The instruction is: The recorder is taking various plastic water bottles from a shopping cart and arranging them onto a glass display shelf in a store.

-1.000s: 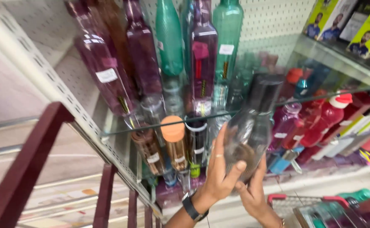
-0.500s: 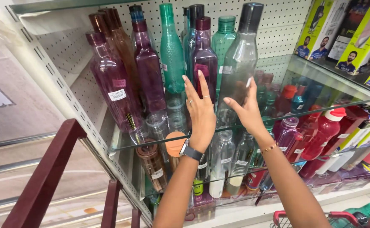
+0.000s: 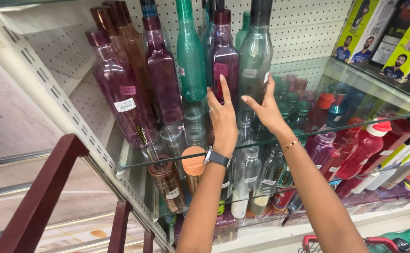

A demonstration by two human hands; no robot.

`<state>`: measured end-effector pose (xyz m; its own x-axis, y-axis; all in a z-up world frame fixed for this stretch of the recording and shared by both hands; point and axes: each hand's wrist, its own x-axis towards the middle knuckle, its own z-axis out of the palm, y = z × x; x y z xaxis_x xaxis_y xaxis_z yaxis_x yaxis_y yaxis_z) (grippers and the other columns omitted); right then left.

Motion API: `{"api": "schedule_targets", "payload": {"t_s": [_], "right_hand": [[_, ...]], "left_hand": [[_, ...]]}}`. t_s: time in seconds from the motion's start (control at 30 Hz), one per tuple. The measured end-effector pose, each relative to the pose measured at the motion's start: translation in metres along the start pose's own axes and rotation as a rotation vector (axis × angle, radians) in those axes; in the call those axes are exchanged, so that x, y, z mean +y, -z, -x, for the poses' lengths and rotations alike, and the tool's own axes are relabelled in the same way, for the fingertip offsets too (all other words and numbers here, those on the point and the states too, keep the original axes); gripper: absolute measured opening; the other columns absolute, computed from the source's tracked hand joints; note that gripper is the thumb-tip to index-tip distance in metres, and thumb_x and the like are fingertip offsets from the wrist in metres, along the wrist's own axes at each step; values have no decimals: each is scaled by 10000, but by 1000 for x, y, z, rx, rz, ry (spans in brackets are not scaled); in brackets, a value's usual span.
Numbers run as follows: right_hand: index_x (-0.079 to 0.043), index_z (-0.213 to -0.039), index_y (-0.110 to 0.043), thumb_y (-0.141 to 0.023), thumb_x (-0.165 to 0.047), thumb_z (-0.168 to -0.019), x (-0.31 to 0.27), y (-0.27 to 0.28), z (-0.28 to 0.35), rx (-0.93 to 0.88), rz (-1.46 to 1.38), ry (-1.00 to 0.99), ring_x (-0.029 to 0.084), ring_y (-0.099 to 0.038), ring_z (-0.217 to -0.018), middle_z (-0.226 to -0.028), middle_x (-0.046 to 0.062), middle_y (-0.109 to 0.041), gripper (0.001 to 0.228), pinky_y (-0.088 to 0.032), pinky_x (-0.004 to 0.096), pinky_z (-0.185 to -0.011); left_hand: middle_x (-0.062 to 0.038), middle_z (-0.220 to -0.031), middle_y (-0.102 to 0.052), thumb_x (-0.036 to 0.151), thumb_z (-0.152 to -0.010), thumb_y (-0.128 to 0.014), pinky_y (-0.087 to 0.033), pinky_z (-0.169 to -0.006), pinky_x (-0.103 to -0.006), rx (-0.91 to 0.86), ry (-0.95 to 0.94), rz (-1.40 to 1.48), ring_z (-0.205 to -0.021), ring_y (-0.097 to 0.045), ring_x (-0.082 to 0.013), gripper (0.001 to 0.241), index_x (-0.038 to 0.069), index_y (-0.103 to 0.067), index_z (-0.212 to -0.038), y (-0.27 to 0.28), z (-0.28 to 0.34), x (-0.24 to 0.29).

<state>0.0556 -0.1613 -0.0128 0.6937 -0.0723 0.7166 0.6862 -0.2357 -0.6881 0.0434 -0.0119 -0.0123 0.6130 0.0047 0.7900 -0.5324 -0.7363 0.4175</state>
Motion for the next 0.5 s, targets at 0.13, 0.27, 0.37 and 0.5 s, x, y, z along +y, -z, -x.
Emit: {"api": "schedule_targets", "payload": {"t_s": [0.13,0.27,0.37,0.5], "right_hand": [[-57,-1635,22,-740,-149,-967,13,-1,-11,-21,14,-34,262,-275,-1538,-1662,197,-256,1018,-271,370,-1241],[-66,-1640,23,-755,-155,-983,29,-5,-19,17,84,-34,282,-205,-1576,-1695,213,-197,1021,-216,384,-1266],[-53,-1649,37,-768,-149,-1012,42,-6,-16,38,137,18,312,-116,-1593,-1715,240,-115,1031,-150,399,-1276],[-41,-1622,-21,-771,-202,-988,37,-3,12,109,173,-99,321,-224,-1573,-1681,233,-224,995,-214,381,-1264]], "left_hand": [[-397,-1583,-193,-153,-842,-572,-458,-1069,-547,27,-12,3,-1432,-362,-551,1013,184,-55,-1645,-11,-3,-5],[-402,-1619,-113,-179,-817,-563,-447,-1077,-556,-17,20,-27,-1474,-307,-543,1038,208,-66,-1642,-7,0,-5],[-374,-1653,-80,-145,-885,-567,-396,-1092,-585,-51,33,0,-1498,-260,-539,969,205,-82,-1648,-1,-1,-1],[-378,-1662,-88,-100,-918,-590,-303,-1185,-611,-1,-54,-25,-1526,-221,-545,933,163,-102,-1668,5,4,-2]]}}
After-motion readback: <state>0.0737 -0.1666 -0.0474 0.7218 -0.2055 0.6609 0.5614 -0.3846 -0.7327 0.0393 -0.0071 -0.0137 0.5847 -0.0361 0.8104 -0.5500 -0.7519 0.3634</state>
